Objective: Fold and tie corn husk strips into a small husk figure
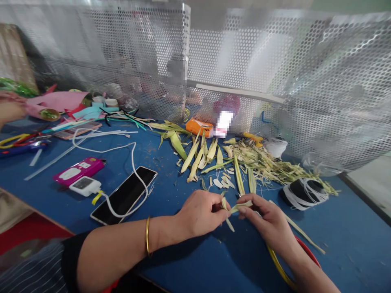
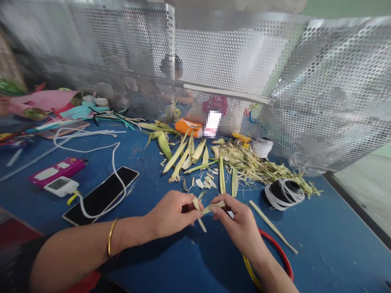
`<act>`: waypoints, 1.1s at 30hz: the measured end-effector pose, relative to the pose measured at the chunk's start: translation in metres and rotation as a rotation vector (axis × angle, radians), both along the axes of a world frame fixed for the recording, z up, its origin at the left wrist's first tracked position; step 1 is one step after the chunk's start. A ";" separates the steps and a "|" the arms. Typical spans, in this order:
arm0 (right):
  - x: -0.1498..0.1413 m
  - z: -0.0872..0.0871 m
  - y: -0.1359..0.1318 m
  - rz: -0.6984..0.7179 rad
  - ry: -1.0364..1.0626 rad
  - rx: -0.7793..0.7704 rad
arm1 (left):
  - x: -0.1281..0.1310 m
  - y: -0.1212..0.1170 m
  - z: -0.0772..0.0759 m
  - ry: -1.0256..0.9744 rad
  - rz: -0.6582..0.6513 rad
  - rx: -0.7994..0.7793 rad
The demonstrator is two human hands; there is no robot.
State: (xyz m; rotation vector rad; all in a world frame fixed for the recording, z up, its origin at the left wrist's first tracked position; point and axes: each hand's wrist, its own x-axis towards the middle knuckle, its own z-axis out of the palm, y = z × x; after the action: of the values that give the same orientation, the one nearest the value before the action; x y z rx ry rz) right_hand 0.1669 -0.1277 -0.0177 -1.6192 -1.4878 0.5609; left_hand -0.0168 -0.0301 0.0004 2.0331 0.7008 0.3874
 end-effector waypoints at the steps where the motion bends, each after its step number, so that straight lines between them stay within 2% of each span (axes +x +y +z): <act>1: -0.001 0.000 0.000 0.007 0.002 0.010 | 0.000 0.000 0.000 0.001 -0.005 0.004; 7: -0.001 -0.002 0.000 -0.058 -0.108 0.109 | 0.000 0.000 0.001 -0.011 -0.017 0.072; 11: -0.001 -0.003 -0.001 -0.084 -0.319 0.235 | 0.001 0.001 -0.003 -0.015 0.000 0.078; 15: -0.009 -0.003 -0.005 -0.045 -0.452 0.364 | 0.002 0.000 -0.008 0.006 -0.053 0.143; 19: -0.022 -0.004 -0.006 0.029 -0.432 0.433 | 0.002 -0.002 -0.016 -0.004 -0.084 0.305; 23: -0.026 -0.003 -0.005 0.035 -0.409 0.450 | 0.002 -0.003 -0.021 -0.018 -0.111 0.331; 28: -0.025 -0.001 -0.006 -0.016 -0.402 0.437 | 0.001 -0.003 -0.013 -0.018 -0.148 0.304; 33: -0.029 -0.002 -0.008 -0.104 -0.400 0.408 | 0.000 -0.003 -0.007 -0.015 -0.176 0.370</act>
State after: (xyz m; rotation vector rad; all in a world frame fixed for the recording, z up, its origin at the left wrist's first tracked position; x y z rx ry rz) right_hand 0.1380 -0.1356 -0.0194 -1.5205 -1.6587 -0.1351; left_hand -0.0164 -0.0335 -0.0067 2.4169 0.4591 0.4539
